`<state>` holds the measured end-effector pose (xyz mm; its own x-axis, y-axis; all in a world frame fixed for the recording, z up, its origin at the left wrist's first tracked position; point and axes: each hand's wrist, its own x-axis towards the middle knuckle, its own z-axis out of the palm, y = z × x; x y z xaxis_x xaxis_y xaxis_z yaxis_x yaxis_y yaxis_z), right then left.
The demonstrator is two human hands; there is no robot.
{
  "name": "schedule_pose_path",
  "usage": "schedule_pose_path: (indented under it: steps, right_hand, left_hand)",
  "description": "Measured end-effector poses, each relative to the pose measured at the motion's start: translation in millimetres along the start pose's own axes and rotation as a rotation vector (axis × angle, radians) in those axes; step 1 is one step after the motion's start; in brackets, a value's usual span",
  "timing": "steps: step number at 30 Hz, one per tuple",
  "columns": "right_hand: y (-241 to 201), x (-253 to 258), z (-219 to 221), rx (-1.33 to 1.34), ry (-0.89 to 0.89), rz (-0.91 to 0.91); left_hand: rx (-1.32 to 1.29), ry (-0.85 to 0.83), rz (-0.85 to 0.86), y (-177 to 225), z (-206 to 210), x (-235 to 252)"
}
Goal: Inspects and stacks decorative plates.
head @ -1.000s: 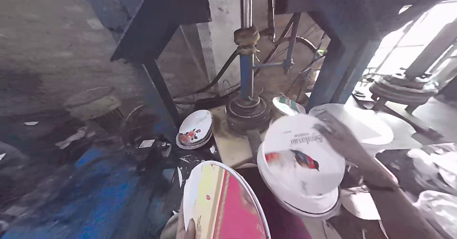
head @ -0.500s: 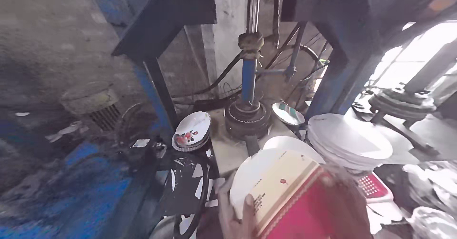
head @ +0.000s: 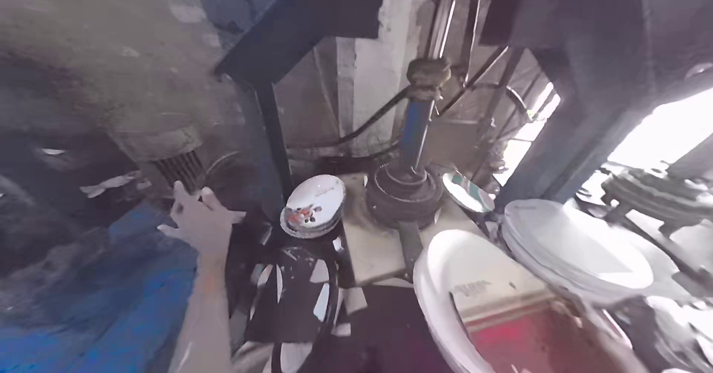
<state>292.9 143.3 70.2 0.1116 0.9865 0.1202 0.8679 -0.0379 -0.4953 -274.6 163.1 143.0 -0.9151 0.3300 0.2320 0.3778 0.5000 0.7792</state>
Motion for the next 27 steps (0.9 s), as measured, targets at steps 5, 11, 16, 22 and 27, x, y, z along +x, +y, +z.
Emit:
schedule_pose_path:
  steps: [5, 11, 16, 22, 27]
  right_hand:
    - [-73.0, 10.1, -54.8, -0.121, 0.161, -0.322]
    - [-191.1, 78.2, -6.8, -0.360, -0.102, -0.559]
    - [-216.6, 117.8, 40.6, -0.673, -0.099, -0.592]
    - [-220.9, 131.7, 60.5, -0.711, -0.063, -0.702]
    - [-234.3, 103.8, 27.0, -0.577, -0.262, -0.754]
  left_hand:
    - [0.205, 0.028, 0.360, -48.2, 93.7, 72.7]
    - [0.286, -0.085, 0.311, -43.7, 93.8, 72.4]
    - [0.325, -0.132, 0.261, -39.2, 90.4, 72.0]
    - [0.292, -0.119, 0.281, -40.0, 92.2, 69.1]
    - [0.277, -0.100, 0.273, -40.0, 90.8, 66.7]
